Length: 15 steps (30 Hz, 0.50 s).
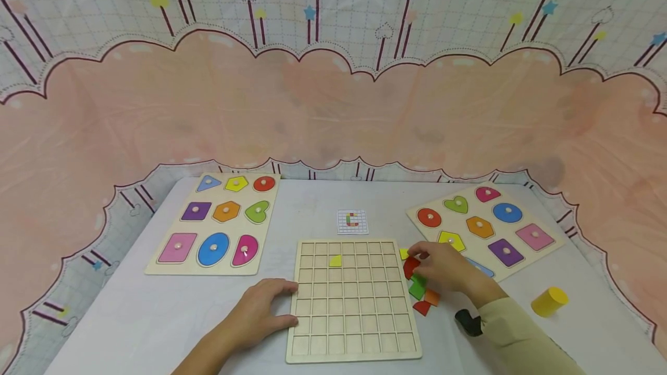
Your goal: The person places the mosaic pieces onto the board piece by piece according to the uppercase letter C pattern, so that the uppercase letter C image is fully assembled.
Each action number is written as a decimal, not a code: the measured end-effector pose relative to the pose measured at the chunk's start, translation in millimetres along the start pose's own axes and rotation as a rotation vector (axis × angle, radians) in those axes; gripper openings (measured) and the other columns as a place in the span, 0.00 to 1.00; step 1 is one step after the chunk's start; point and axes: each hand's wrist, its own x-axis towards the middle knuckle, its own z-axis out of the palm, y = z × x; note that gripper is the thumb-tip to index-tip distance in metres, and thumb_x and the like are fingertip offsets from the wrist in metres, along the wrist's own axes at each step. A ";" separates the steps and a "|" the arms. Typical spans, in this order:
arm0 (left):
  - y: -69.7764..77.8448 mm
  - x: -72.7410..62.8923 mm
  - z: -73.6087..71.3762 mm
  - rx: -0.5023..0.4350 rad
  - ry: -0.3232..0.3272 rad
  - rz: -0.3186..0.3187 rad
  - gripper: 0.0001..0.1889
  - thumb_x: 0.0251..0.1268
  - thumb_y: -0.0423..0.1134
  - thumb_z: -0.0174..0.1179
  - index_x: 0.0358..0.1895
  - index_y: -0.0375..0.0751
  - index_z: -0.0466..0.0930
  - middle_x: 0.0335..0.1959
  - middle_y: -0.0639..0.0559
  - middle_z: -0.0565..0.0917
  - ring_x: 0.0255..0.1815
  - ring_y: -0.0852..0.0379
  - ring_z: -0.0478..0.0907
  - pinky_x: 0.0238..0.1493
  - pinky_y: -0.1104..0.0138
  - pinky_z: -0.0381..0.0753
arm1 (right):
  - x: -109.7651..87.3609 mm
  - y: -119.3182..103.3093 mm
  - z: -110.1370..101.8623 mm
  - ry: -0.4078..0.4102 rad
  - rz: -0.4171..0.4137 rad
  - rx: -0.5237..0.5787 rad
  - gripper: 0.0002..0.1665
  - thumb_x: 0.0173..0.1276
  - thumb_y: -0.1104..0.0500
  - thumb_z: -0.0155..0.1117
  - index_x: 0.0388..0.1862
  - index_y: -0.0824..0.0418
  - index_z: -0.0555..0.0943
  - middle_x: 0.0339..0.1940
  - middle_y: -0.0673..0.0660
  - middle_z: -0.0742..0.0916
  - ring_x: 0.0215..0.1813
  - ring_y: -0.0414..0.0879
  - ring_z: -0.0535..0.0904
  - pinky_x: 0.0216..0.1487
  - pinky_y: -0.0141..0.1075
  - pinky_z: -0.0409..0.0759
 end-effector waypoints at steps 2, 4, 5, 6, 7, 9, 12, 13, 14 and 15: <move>0.2 -0.2 0.1 -0.001 0.002 -0.001 0.27 0.50 0.47 0.78 0.54 0.43 0.82 0.52 0.54 0.82 0.59 0.46 0.76 0.63 0.46 0.72 | -0.1 0.0 0.3 -0.007 0.011 -0.001 0.17 0.64 0.64 0.68 0.53 0.59 0.82 0.47 0.53 0.85 0.48 0.52 0.80 0.53 0.48 0.83; 0.5 -0.1 0.4 -0.001 0.005 -0.002 0.27 0.50 0.47 0.78 0.54 0.43 0.82 0.52 0.53 0.82 0.59 0.46 0.76 0.63 0.46 0.72 | -0.4 0.2 0.6 -0.009 0.022 -0.007 0.17 0.64 0.64 0.68 0.52 0.59 0.83 0.47 0.53 0.84 0.48 0.51 0.79 0.53 0.48 0.83; 0.5 -0.1 0.6 -0.002 0.006 -0.003 0.27 0.50 0.46 0.78 0.54 0.43 0.82 0.52 0.53 0.82 0.59 0.46 0.76 0.63 0.46 0.72 | -0.4 0.5 0.7 -0.009 0.029 -0.009 0.17 0.64 0.64 0.68 0.52 0.59 0.83 0.46 0.52 0.84 0.48 0.50 0.79 0.53 0.48 0.83; 0.6 0.1 0.8 -0.003 0.007 -0.005 0.27 0.50 0.46 0.78 0.54 0.43 0.82 0.52 0.53 0.82 0.59 0.46 0.76 0.64 0.46 0.72 | -0.8 0.8 0.3 -0.009 0.026 -0.012 0.17 0.64 0.64 0.68 0.52 0.59 0.83 0.46 0.52 0.84 0.48 0.50 0.79 0.53 0.48 0.83; 0.6 0.4 1.1 -0.004 0.008 -0.007 0.27 0.50 0.46 0.78 0.54 0.43 0.82 0.52 0.53 0.82 0.59 0.46 0.76 0.64 0.46 0.72 | -1.3 1.4 -0.1 -0.010 0.020 -0.013 0.17 0.64 0.64 0.68 0.52 0.59 0.83 0.46 0.52 0.84 0.48 0.51 0.79 0.53 0.48 0.83; 1.0 0.7 1.3 -0.005 0.008 -0.012 0.27 0.50 0.45 0.78 0.54 0.43 0.82 0.52 0.53 0.82 0.60 0.47 0.75 0.64 0.46 0.72 | -1.8 3.2 -0.6 -0.003 0.019 -0.019 0.16 0.64 0.64 0.68 0.51 0.59 0.83 0.45 0.52 0.84 0.48 0.51 0.79 0.53 0.48 0.83; 1.3 0.5 1.3 -0.003 0.010 -0.014 0.27 0.51 0.46 0.78 0.54 0.43 0.82 0.52 0.54 0.82 0.59 0.47 0.75 0.64 0.46 0.72 | -3.2 6.4 -2.6 0.006 0.011 -0.038 0.16 0.64 0.64 0.68 0.51 0.58 0.83 0.45 0.51 0.84 0.49 0.51 0.79 0.53 0.49 0.82; 1.1 0.4 1.2 -0.003 0.011 -0.011 0.27 0.51 0.46 0.78 0.54 0.43 0.82 0.52 0.54 0.82 0.59 0.47 0.76 0.64 0.46 0.72 | -3.5 7.7 -3.0 0.010 0.014 -0.045 0.16 0.64 0.63 0.69 0.51 0.58 0.83 0.45 0.51 0.84 0.49 0.51 0.79 0.53 0.50 0.82; 1.2 0.1 1.0 -0.001 0.013 -0.012 0.27 0.50 0.46 0.78 0.54 0.43 0.82 0.52 0.54 0.82 0.59 0.47 0.76 0.64 0.46 0.72 | -3.8 8.9 -3.2 0.013 0.021 -0.049 0.16 0.64 0.63 0.69 0.51 0.58 0.83 0.45 0.51 0.84 0.49 0.51 0.79 0.54 0.50 0.82; 1.0 0.1 1.1 0.000 0.012 -0.010 0.27 0.50 0.46 0.78 0.54 0.43 0.82 0.52 0.54 0.82 0.59 0.47 0.76 0.63 0.46 0.72 | -4.1 9.9 -3.8 0.014 0.018 -0.055 0.16 0.64 0.63 0.69 0.51 0.58 0.83 0.46 0.51 0.85 0.50 0.52 0.79 0.54 0.50 0.82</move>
